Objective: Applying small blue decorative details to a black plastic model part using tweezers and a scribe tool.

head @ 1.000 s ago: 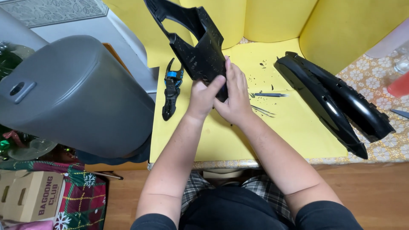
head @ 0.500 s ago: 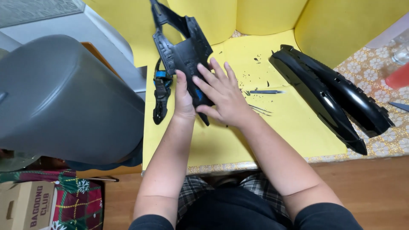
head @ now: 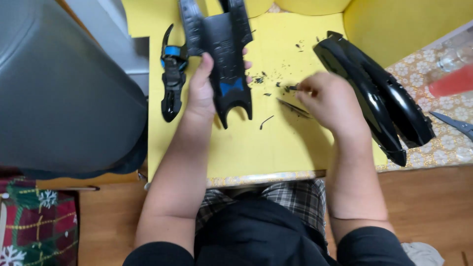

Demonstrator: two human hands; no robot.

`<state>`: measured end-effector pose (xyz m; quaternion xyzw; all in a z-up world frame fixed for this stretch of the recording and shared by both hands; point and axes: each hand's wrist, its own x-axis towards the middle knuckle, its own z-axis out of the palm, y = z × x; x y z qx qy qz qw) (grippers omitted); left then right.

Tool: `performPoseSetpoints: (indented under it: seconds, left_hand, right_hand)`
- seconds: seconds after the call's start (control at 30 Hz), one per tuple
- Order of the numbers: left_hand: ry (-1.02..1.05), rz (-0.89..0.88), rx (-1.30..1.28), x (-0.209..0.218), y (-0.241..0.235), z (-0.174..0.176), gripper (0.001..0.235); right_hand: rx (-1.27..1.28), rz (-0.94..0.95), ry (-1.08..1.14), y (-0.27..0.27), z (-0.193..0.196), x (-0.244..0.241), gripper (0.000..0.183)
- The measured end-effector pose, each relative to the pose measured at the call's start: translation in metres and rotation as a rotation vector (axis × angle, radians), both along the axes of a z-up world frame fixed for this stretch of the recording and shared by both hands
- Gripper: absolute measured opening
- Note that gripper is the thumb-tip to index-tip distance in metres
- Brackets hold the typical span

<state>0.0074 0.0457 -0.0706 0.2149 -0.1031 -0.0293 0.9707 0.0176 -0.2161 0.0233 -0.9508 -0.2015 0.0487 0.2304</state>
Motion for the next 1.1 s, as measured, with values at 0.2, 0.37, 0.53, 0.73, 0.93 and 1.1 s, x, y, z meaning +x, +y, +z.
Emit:
performPoseSetpoints:
  seconds: [0.2,0.37,0.53,0.73,0.93,1.1]
  left_hand:
    - [0.029,-0.001,0.028,-0.006,-0.012,0.016,0.075]
    - [0.030,0.010,-0.014,-0.007,-0.024,0.014,0.067]
    - [0.100,0.021,0.014,-0.006,-0.035,0.021,0.056]
    - [0.158,-0.022,0.110,-0.005,-0.033,0.034,0.048]
    - [0.184,-0.003,0.055,-0.008,-0.043,0.024,0.049]
    - [0.140,-0.051,-0.061,-0.016,-0.042,0.025,0.046]
  right_hand:
    - [-0.246,0.066,-0.099,-0.021,-0.073,-0.004,0.027]
    - [-0.235,0.004,-0.159,-0.034,-0.096,0.011,0.019]
    - [-0.244,-0.087,0.090,-0.028,-0.061,0.006,0.027]
    - [0.260,-0.102,0.090,-0.038,-0.054,0.023,0.030]
    - [1.438,0.165,0.406,0.004,-0.035,0.036,0.030]
    - [1.612,0.371,0.450,0.044,-0.069,0.039,0.040]
